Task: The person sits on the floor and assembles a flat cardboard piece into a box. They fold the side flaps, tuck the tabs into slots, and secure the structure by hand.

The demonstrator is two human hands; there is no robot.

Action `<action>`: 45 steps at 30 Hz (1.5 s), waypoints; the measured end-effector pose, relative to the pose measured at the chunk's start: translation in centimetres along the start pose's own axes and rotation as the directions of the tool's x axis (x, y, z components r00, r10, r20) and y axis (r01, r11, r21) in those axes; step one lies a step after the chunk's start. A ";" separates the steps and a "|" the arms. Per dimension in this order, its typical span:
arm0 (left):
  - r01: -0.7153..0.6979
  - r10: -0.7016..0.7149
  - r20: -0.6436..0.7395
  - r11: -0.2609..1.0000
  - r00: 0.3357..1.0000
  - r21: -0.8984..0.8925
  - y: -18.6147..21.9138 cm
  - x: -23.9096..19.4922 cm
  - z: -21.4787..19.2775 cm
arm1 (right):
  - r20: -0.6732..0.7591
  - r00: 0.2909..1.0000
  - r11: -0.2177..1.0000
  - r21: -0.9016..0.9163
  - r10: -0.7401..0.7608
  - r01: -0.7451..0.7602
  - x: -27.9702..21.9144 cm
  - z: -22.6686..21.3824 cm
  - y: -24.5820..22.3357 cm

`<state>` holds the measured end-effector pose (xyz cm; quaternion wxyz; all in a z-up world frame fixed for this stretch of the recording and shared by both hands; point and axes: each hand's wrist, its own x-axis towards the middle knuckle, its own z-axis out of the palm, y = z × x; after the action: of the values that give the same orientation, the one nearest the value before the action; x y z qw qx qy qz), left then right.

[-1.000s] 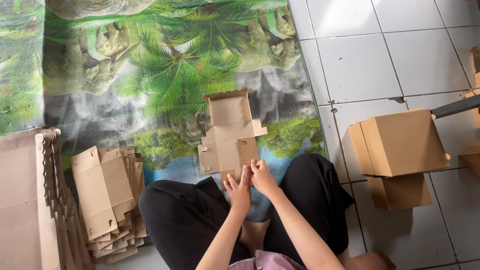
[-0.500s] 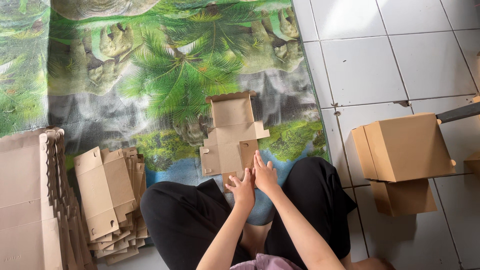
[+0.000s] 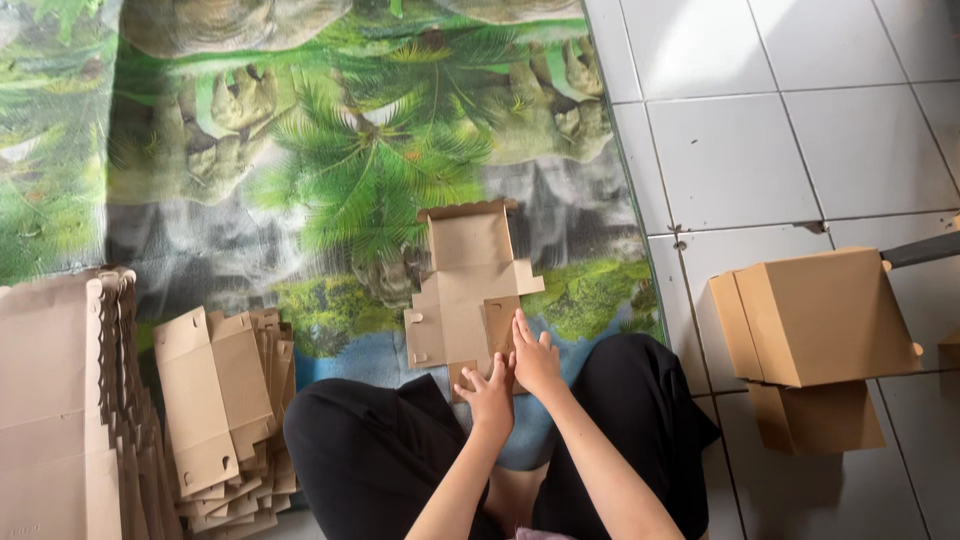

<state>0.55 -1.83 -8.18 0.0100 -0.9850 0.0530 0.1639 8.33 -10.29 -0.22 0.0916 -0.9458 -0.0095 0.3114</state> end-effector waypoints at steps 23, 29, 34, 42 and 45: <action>0.002 0.006 0.176 0.999 0.984 -0.047 -0.4 -0.5 -4.4 | -0.117 0.993 0.994 -0.108 -0.013 0.000 5.3 -0.8 -0.2; -0.017 0.029 0.212 0.998 0.977 -0.056 -0.8 -0.2 -4.2 | -0.086 0.996 0.993 -0.119 -0.014 0.003 1.7 -1.4 -1.1; -0.060 0.071 0.260 0.997 0.963 -0.049 -1.6 -0.9 -5.6 | -0.124 0.989 0.989 -0.136 -0.075 0.058 0.4 1.8 -0.2; -0.033 0.139 0.240 0.917 0.961 -0.397 -5.0 -1.0 -4.0 | 0.034 0.993 0.992 -0.051 -0.111 0.113 -2.5 4.1 -0.5; 0.105 0.033 0.176 0.688 0.984 -0.718 -6.6 -0.2 -4.0 | -0.027 0.987 0.982 0.094 -0.160 0.162 -3.3 3.4 -1.6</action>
<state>2.41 4.64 -4.30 -0.3713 -0.8915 -0.0364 0.2571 3.70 -8.38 -0.70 0.1618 -0.9395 -0.0699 0.2938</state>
